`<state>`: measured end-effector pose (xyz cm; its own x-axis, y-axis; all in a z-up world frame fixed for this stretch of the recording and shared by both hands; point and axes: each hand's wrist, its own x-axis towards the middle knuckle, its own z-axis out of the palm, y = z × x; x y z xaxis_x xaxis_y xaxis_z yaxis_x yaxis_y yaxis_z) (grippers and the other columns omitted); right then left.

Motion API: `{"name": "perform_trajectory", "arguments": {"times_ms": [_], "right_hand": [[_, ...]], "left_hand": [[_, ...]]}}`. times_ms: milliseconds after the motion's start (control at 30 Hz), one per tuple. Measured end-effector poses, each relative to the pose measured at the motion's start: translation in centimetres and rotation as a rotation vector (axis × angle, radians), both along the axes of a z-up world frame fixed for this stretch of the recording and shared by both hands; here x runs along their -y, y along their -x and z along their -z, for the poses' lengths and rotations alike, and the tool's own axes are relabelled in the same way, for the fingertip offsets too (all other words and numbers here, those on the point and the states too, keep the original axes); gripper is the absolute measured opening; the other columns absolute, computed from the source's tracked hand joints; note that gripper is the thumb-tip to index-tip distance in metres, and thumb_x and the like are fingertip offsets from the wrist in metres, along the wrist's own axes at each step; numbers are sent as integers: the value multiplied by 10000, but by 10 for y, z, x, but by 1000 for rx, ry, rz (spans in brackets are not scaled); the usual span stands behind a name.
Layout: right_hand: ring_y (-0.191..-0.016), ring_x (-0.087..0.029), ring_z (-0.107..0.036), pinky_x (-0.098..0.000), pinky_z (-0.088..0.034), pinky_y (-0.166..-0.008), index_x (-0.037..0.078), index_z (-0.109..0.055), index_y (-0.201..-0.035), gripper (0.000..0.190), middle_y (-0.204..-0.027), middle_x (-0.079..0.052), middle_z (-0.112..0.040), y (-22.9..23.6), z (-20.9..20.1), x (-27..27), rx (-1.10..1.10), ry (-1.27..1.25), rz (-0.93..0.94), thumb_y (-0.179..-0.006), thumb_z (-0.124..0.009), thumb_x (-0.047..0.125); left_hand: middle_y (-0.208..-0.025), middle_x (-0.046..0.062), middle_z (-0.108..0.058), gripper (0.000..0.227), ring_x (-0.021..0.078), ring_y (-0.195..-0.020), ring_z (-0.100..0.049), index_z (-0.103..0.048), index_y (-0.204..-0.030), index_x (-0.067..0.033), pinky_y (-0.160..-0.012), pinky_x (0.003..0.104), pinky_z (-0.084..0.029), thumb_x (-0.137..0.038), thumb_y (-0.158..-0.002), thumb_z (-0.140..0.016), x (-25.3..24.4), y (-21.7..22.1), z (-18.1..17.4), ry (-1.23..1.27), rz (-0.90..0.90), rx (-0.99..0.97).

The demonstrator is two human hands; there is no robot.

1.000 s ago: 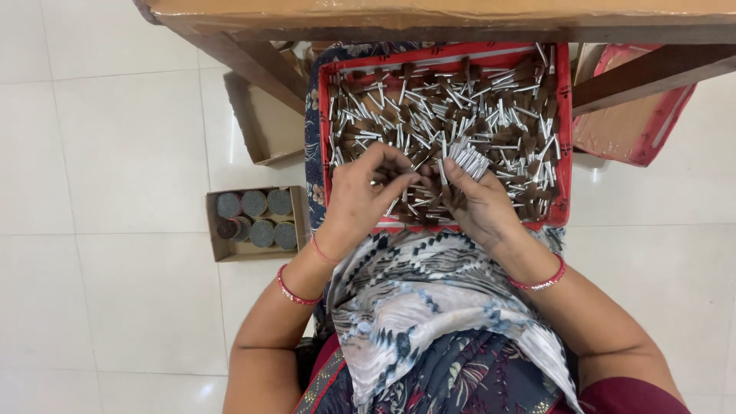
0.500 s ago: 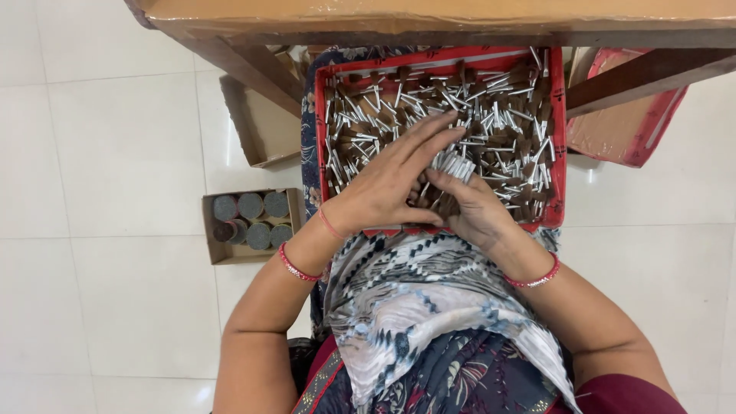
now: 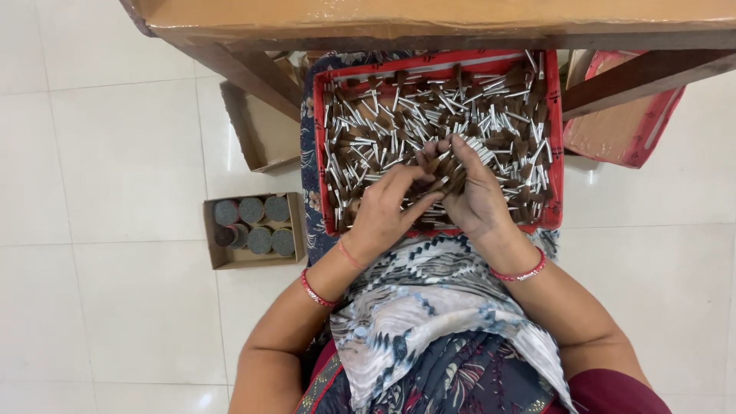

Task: The recorder is sorting and bundling small metal pins or tubes from a red crate and placing them into bundles.

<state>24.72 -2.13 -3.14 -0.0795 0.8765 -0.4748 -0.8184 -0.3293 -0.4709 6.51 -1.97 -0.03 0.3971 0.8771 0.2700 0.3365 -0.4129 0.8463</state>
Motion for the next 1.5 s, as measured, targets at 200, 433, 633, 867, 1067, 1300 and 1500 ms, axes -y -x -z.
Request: {"name": "perform_trajectory", "arguments": {"times_ms": [200,433,633,867,1067,1300,1500], "right_hand": [[-1035,-238,-686,-413,-597,-1093,26,-636,-1068,241,-1065,-111,-694,-10,8,2,-29,-32,96,-1078,-679,263],[-980,-181,-681,-355,-588,-855,40,-680,-1217,323,-1098,-80,-703,6,8,22,140,58,-176,-979,-692,258],[-1035,-218,-701,-355,-612,-852,26,-573,-1293,414,-1158,-100,-687,20,35,38,199,50,-390,-913,-700,133],[-999,-188,-714,-339,-613,-813,90,-553,-1270,397,-1109,-50,-700,2,28,45,227,146,-430,-886,-650,100],[-732,-119,-552,-277,-504,-668,51,-641,-1003,202,-839,-8,-614,-66,-8,48,288,88,-96,-1019,-721,236],[-763,-119,-596,-284,-534,-720,97,-655,-1038,203,-876,-6,-644,-90,-25,55,354,194,-13,-978,-711,284],[-866,-179,-703,-334,-594,-789,83,-677,-1084,312,-949,-69,-721,-82,-14,50,261,275,-98,-965,-640,369]], "left_hand": [[-932,83,-707,137,203,-827,-716,-711,-1014,-34,-742,319,-582,-81,-920,-799,-7,10,-15,6,-123,98],[-1219,149,-581,547,347,-1149,-564,-618,-1178,-74,-982,441,-499,-308,-762,-884,-27,13,-43,-303,116,-107],[-1449,154,-563,870,379,-1332,-567,-498,-1451,-77,-1109,461,-495,-341,-709,-868,-24,14,-21,-163,477,-152],[-1364,132,-604,805,325,-1285,-600,-520,-1420,-70,-1113,452,-491,-405,-775,-869,-32,-5,-30,-143,605,1],[-1103,95,-703,217,307,-1067,-671,-666,-1204,-104,-920,409,-565,-135,-995,-716,-69,-66,14,-146,274,-194],[-1037,112,-681,346,331,-1017,-661,-654,-1149,-52,-899,410,-567,8,-808,-662,-80,-104,35,-370,383,-334],[-1114,82,-687,228,279,-1053,-664,-652,-1191,-57,-928,386,-566,-68,-969,-703,-53,-68,-18,-296,429,-61]]}}
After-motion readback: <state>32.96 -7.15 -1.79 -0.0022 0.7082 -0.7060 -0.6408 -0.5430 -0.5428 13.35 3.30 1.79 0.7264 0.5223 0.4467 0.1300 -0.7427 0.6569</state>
